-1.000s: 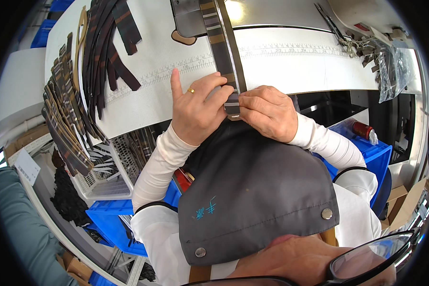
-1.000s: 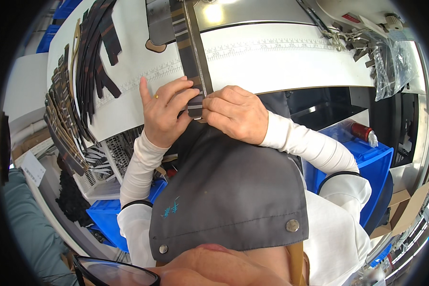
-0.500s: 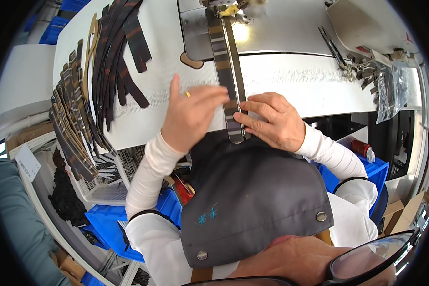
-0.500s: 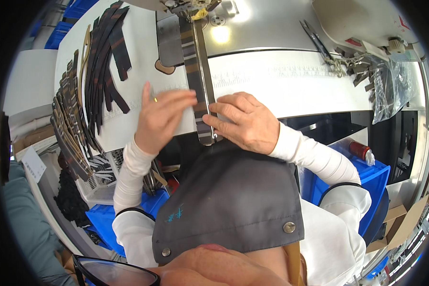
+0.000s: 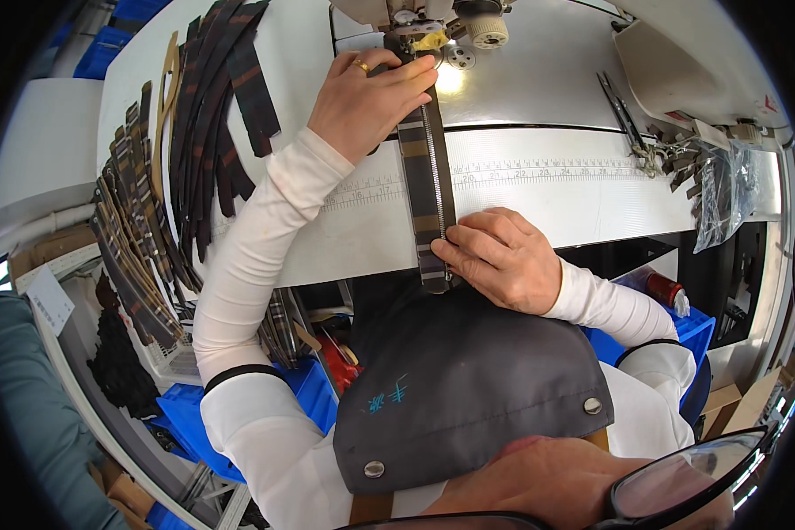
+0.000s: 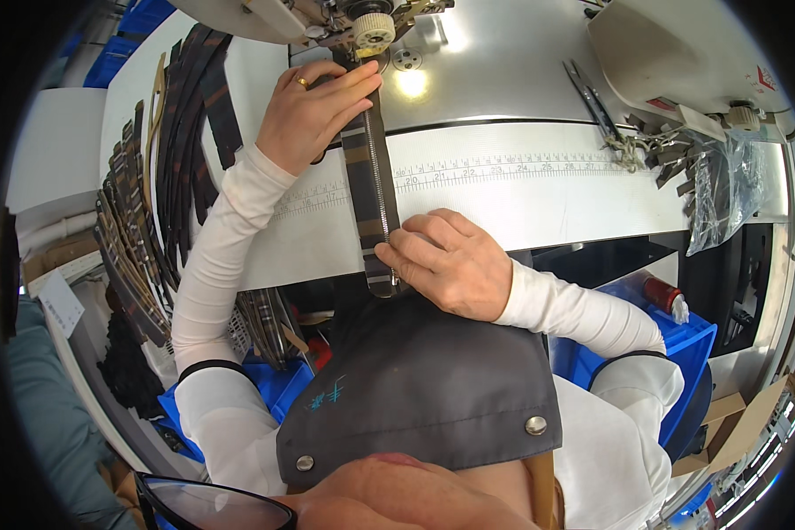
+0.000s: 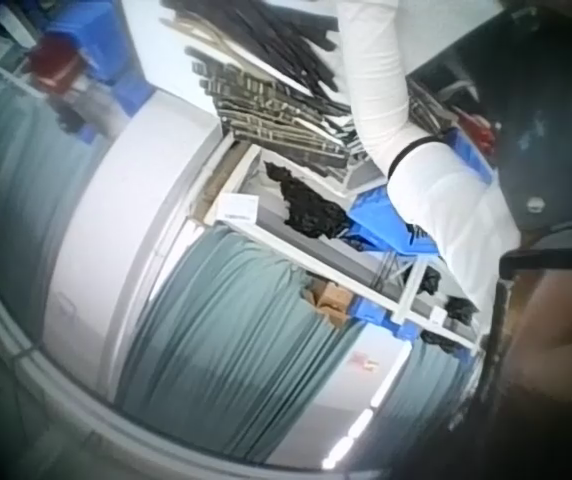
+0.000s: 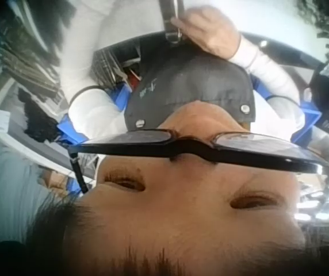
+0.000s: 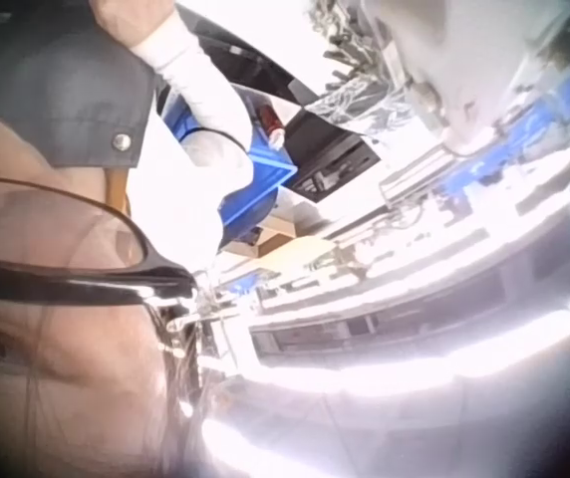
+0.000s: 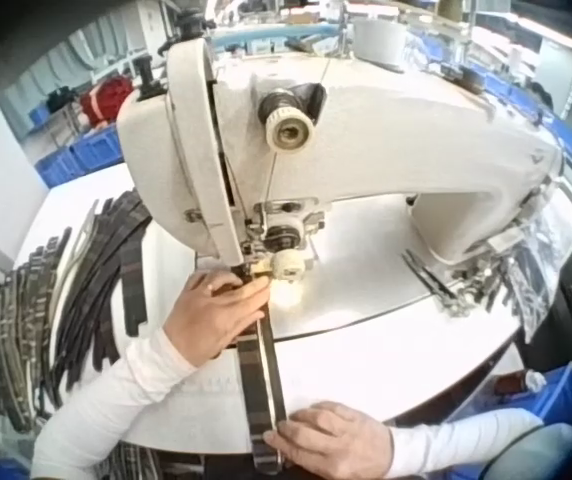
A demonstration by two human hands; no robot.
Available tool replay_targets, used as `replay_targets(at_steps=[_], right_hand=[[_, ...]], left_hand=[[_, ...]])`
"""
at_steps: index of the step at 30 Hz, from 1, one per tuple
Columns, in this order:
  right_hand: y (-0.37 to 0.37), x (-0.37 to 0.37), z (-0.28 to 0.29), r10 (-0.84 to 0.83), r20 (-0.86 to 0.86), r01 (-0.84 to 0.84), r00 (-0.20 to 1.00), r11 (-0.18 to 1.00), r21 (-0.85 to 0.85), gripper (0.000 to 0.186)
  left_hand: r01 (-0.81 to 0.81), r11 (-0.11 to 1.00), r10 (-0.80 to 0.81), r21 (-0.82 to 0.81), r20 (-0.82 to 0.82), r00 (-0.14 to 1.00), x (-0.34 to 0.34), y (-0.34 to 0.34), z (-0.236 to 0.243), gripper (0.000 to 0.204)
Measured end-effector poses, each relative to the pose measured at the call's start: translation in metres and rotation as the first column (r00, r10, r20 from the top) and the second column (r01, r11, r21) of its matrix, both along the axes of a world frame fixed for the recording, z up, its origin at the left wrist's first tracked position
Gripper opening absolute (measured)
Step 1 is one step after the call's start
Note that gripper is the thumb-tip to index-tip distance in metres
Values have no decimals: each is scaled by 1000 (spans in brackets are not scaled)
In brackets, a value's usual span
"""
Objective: The recorder is using an industrial sewing machine to join or hem long strips of plaid and solid fabric.
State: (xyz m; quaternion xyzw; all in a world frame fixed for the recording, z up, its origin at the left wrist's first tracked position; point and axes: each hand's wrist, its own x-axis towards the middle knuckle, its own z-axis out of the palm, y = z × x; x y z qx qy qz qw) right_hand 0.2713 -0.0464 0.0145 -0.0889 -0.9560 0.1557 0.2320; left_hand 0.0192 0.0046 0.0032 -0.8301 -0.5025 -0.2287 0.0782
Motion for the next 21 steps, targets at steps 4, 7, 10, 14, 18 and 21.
replay_targets(at_steps=[4,7,10,14,18,21], right_hand=[[5,3,-2,29,-33,-29,999,999,14,38],[4,5,-5,41,-41,-41,998,999,9,39],[3,4,-5,49,-35,-48,998,999,9,39],[4,1,-1,64,-40,-64,997,998,-3,39],[5,-1,1,51,-19,-52,999,999,-17,40],[5,-2,2,52,-19,-53,998,998,-26,40]], left_hand=[[-27,992,30,120,-25,999,3,-5,-8,31],[-196,974,199,114,-17,980,5,-15,-11,34],[-184,982,183,32,31,983,-1,-25,-10,42],[-183,983,182,18,54,982,-10,-26,-7,46],[-149,988,153,-44,99,983,-16,-23,-6,47],[-120,991,126,-60,101,987,-19,-21,-6,48]])
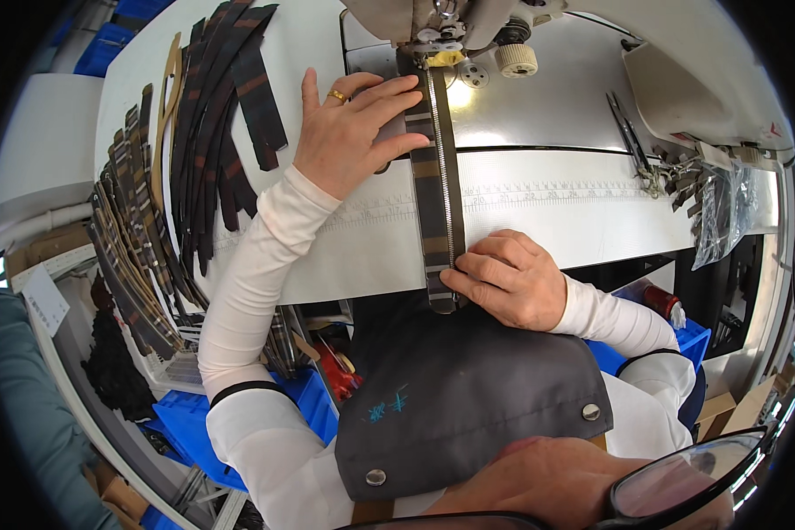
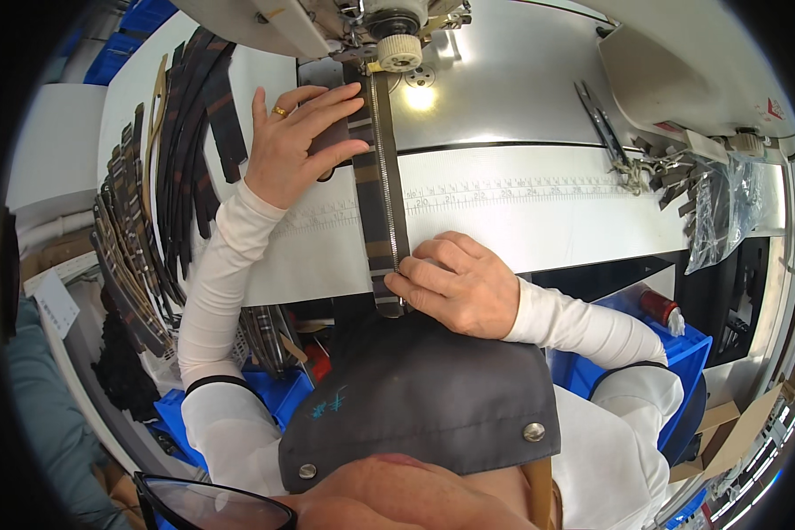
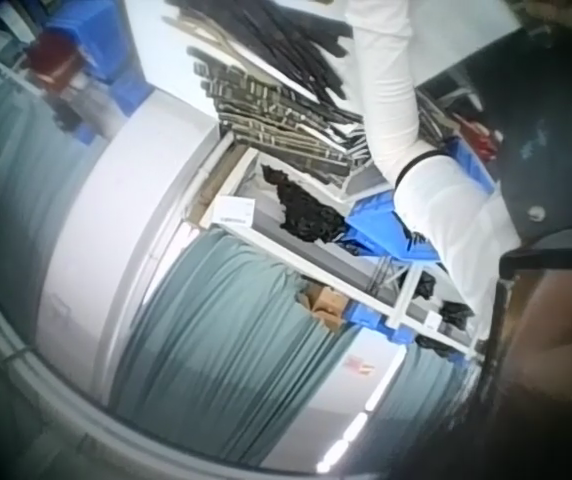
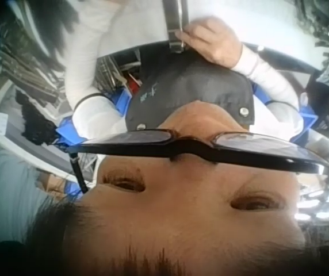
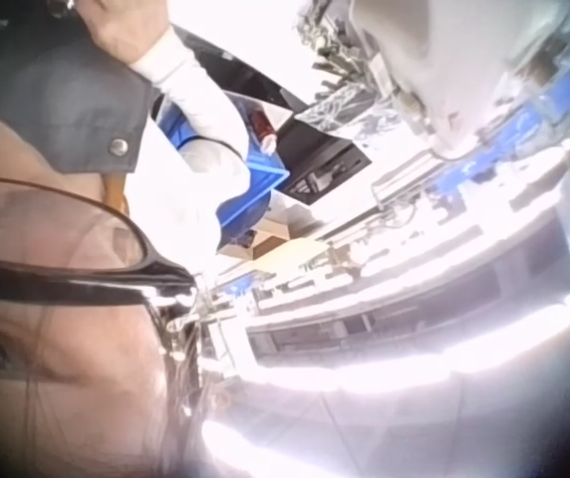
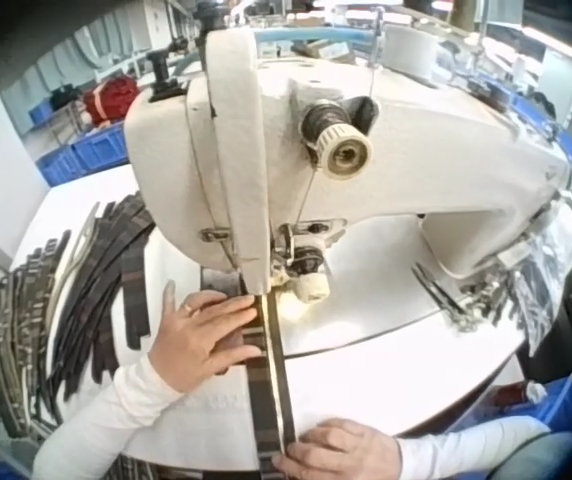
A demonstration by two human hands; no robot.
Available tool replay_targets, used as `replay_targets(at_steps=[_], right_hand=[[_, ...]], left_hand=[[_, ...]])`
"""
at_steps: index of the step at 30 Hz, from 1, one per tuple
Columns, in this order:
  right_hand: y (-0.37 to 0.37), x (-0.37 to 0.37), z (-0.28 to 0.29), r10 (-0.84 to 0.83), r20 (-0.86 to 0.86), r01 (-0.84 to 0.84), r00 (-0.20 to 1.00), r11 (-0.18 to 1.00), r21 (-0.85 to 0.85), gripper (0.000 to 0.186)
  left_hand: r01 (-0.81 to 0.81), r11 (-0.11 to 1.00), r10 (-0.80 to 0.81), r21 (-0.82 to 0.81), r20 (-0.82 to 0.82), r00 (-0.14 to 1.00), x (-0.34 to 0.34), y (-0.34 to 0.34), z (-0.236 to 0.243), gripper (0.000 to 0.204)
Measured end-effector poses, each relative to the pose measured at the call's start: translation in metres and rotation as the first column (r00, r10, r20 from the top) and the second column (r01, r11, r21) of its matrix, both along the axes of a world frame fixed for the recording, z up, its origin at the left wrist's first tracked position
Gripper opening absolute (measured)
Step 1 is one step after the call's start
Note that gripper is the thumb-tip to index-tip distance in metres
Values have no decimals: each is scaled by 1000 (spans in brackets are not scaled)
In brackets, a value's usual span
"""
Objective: The recorder is using an industrial sewing machine to join or hem long strips of plaid and solid fabric.
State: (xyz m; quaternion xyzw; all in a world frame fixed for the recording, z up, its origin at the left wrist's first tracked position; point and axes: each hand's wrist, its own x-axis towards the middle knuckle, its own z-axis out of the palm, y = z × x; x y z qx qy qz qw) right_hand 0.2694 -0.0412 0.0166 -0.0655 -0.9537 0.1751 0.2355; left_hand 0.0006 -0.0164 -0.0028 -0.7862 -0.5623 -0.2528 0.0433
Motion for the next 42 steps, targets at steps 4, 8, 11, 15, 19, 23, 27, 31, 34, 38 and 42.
replay_targets(at_steps=[4,8,11,15,19,23,27,31,34,38,42], right_hand=[[3,0,-1,-3,-1,3,1000,1000,10,41],[5,-3,0,-1,3,1,1000,1000,-2,41],[7,-4,2,-1,-4,1,1000,1000,-1,41],[10,-5,-1,13,-13,-13,1000,1000,-16,43],[17,-6,0,27,-10,-27,1000,999,31,42],[19,-7,7,45,24,-44,999,996,-73,44],[22,-10,9,45,19,-44,999,997,-56,45],[29,-12,8,32,42,-30,999,999,-33,45],[32,-15,7,9,42,-8,999,1000,-27,44],[39,-19,6,2,28,-1,1000,999,-35,43],[46,-24,6,-21,4,21,1000,1000,1,43]], left_hand=[[22,1000,-22,-12,19,1000,-1,4,0,48],[27,999,-27,-20,0,1000,-4,8,1,47],[25,1000,-25,-1,13,1000,-3,8,3,43],[-8,996,20,84,-146,989,8,2,3,33],[-49,999,50,8,-42,998,5,4,7,31],[-27,999,32,41,-123,992,8,2,5,30],[-68,997,69,20,-51,996,11,1,8,27],[-66,998,67,25,-57,996,11,0,9,27],[-67,998,67,11,-37,997,12,0,8,26],[-55,998,56,18,-50,997,10,0,7,27],[-66,998,67,24,-48,997,10,-1,8,28]])
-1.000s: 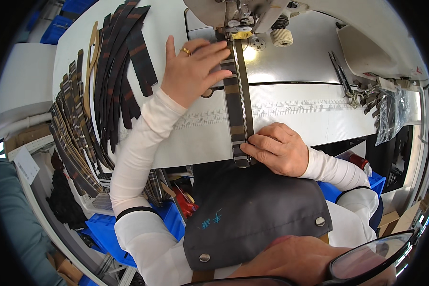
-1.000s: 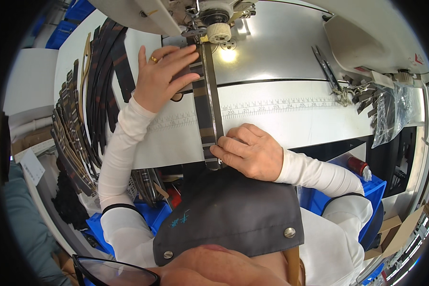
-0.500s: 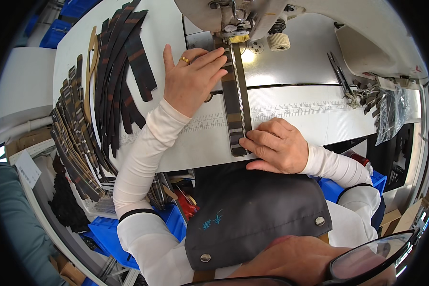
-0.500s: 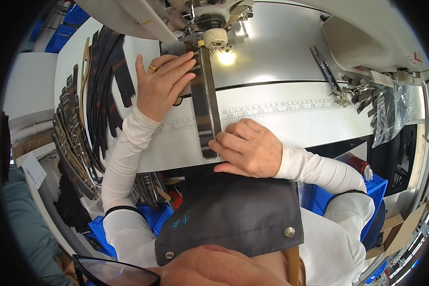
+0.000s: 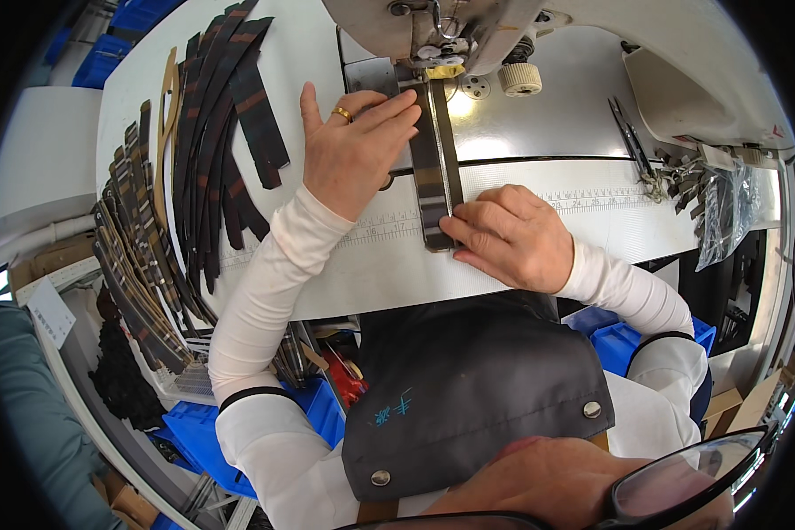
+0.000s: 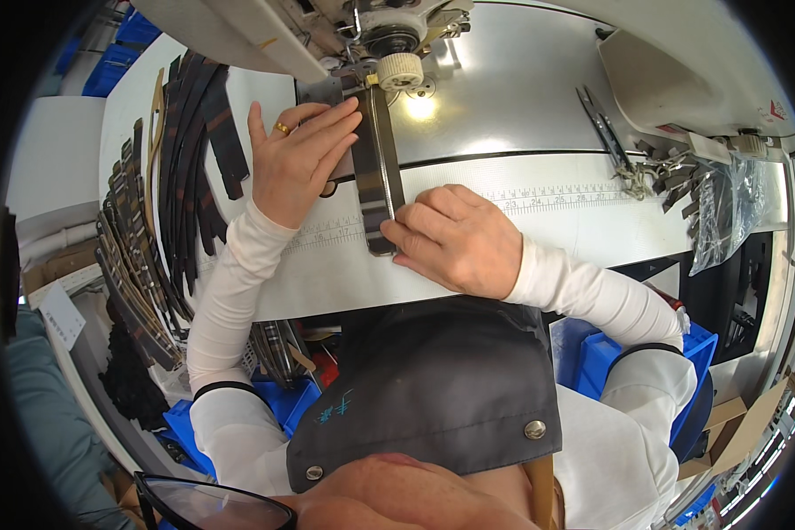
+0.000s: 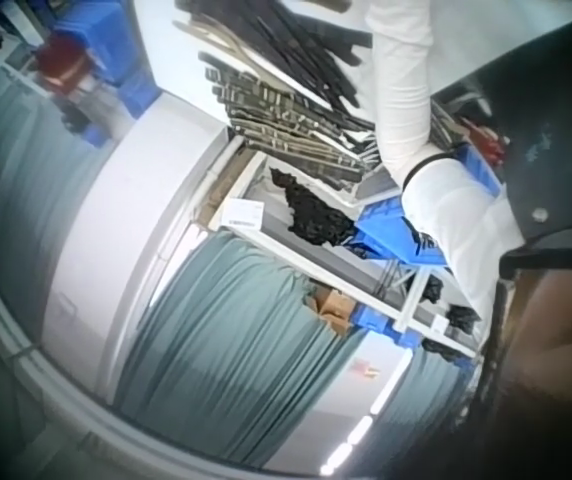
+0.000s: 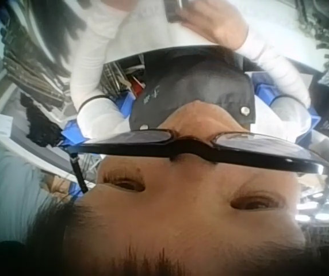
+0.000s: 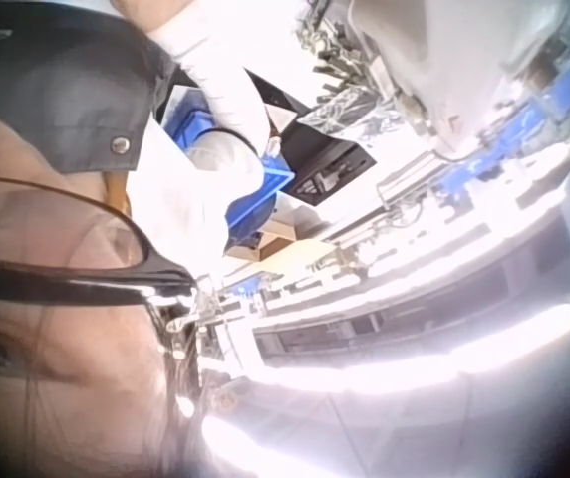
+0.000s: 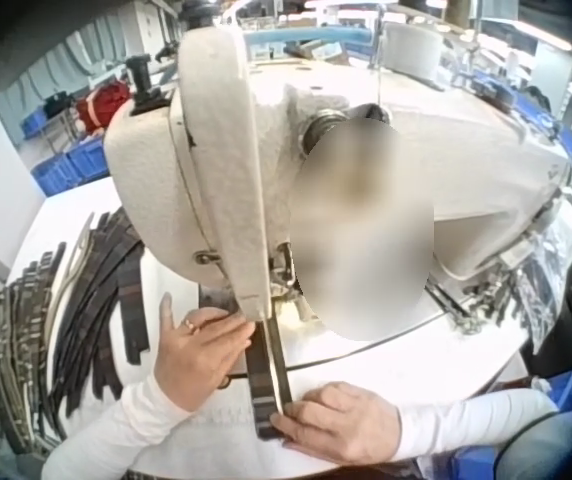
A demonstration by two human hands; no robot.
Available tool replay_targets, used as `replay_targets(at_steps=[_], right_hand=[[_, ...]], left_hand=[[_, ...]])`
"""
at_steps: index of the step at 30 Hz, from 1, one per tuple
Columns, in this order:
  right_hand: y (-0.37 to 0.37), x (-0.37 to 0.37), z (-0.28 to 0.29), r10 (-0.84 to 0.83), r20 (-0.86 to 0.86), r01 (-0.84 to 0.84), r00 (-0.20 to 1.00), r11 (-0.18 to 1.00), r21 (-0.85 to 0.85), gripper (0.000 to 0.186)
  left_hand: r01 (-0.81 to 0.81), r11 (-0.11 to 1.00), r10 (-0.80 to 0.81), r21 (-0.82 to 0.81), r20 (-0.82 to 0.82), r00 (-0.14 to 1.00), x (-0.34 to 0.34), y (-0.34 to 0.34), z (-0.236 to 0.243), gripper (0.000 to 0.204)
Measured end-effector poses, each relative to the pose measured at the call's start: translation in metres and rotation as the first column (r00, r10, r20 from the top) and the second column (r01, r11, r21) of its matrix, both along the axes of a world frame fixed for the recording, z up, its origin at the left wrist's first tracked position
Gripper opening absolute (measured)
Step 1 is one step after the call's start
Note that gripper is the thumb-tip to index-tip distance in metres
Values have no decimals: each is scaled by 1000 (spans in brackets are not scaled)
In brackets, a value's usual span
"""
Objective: The recorder is using an industrial sewing machine to join or hem long strips of plaid and solid fabric.
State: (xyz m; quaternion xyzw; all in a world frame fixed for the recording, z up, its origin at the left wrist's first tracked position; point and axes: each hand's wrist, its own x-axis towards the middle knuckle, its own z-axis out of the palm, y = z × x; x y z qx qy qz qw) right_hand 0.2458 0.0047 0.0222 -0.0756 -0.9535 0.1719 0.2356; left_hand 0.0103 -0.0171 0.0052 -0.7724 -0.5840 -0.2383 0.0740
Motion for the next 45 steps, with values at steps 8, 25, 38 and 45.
replay_targets(at_steps=[8,25,38,45], right_hand=[[14,-9,-4,-40,-28,41,999,998,50,39],[44,-24,-4,-79,-44,82,996,994,78,40],[72,-35,-10,-81,-46,84,996,994,71,33],[79,-42,-13,-137,-80,143,987,987,75,32]], left_hand=[[-22,1000,22,5,-13,1000,2,1,0,29],[-11,998,15,63,-71,997,6,1,-8,42],[29,1000,-29,1,-20,999,7,-1,-7,43],[41,999,-42,31,27,999,-2,6,-9,33]])
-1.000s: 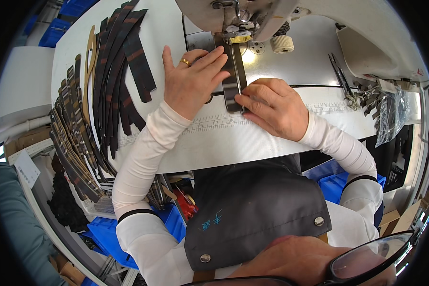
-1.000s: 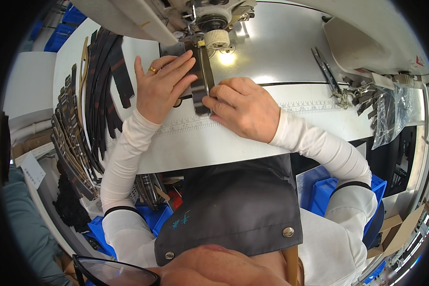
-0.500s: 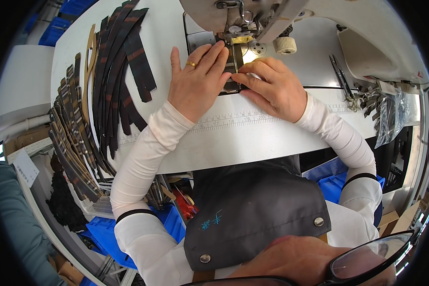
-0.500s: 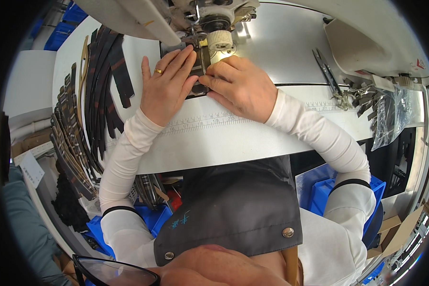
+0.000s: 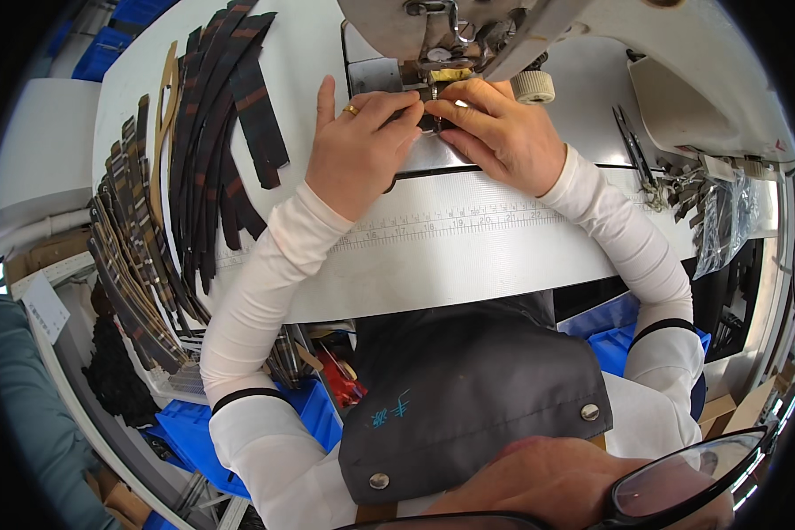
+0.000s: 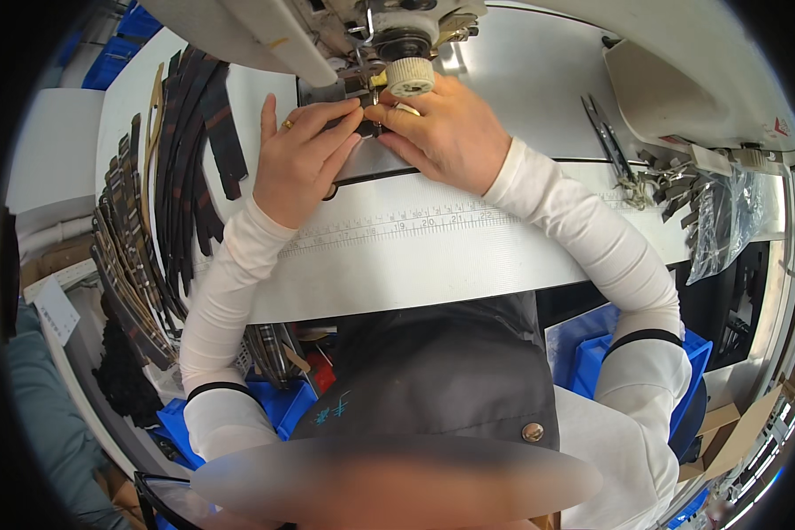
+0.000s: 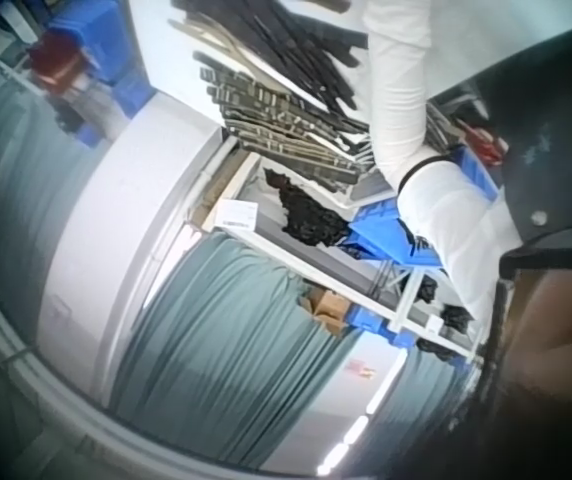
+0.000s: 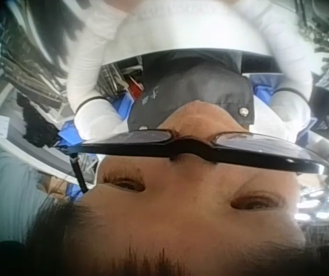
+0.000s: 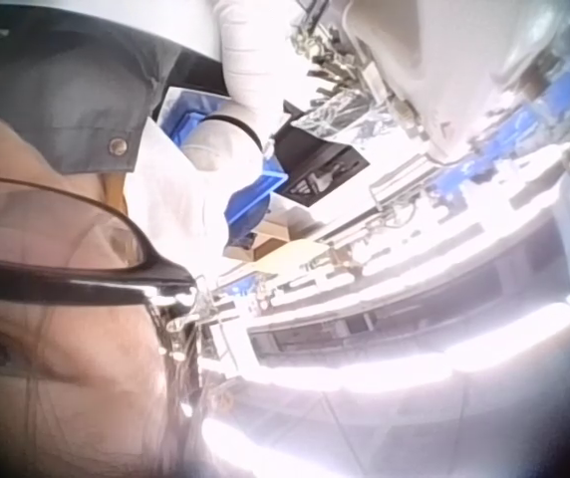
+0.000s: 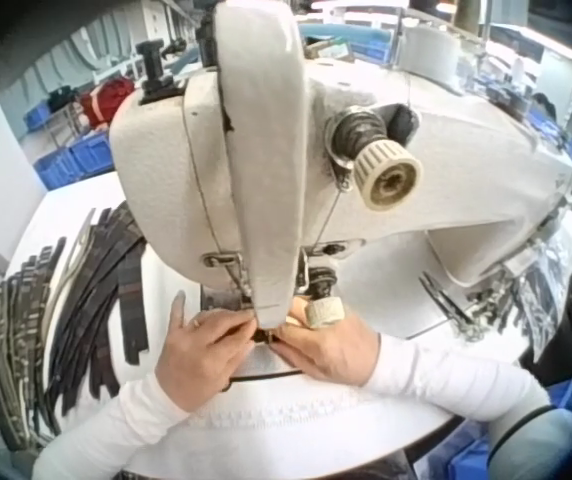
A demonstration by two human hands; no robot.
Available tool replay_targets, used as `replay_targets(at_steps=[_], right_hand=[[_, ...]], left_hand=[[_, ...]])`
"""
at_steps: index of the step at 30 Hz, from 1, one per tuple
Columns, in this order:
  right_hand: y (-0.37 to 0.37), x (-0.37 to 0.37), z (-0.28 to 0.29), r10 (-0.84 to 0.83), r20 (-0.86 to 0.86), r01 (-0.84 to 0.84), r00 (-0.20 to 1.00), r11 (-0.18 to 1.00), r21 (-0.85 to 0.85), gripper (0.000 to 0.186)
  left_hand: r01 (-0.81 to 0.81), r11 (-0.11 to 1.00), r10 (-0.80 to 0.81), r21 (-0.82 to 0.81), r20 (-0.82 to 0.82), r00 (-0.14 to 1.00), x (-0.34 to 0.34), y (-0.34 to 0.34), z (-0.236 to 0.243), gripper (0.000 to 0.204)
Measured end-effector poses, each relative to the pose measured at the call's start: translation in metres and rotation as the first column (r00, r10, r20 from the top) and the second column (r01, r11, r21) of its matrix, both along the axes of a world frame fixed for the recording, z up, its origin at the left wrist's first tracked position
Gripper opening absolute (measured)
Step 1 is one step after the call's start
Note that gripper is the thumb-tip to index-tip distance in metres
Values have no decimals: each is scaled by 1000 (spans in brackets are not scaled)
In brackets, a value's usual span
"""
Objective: The recorder is using an industrial sewing machine to join or hem long strips of plaid and solid fabric.
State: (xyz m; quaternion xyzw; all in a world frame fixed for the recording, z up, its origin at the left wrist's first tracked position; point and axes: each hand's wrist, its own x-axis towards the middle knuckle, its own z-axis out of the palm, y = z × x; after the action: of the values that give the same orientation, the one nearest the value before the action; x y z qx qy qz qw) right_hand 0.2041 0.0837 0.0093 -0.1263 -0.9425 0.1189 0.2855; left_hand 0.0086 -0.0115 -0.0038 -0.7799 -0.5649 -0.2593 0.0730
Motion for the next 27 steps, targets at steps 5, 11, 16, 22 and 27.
replay_targets(at_steps=[5,11,16,22,27], right_hand=[[-5,3,-2,-15,6,14,1000,996,86,31],[-8,5,-1,-21,-4,21,1000,987,159,31],[-6,3,-3,-49,10,47,999,986,159,34],[-3,1,-4,-83,8,80,997,981,177,36],[-6,2,-6,-97,40,87,994,974,209,37]], left_hand=[[48,996,-53,76,68,996,-4,5,-3,26],[27,998,-30,62,43,999,-3,6,-1,25],[22,1000,-22,14,15,1000,-6,9,-1,21],[22,1000,-22,11,14,1000,-10,19,-1,21],[2,999,-3,49,28,1000,-9,19,-6,21]])
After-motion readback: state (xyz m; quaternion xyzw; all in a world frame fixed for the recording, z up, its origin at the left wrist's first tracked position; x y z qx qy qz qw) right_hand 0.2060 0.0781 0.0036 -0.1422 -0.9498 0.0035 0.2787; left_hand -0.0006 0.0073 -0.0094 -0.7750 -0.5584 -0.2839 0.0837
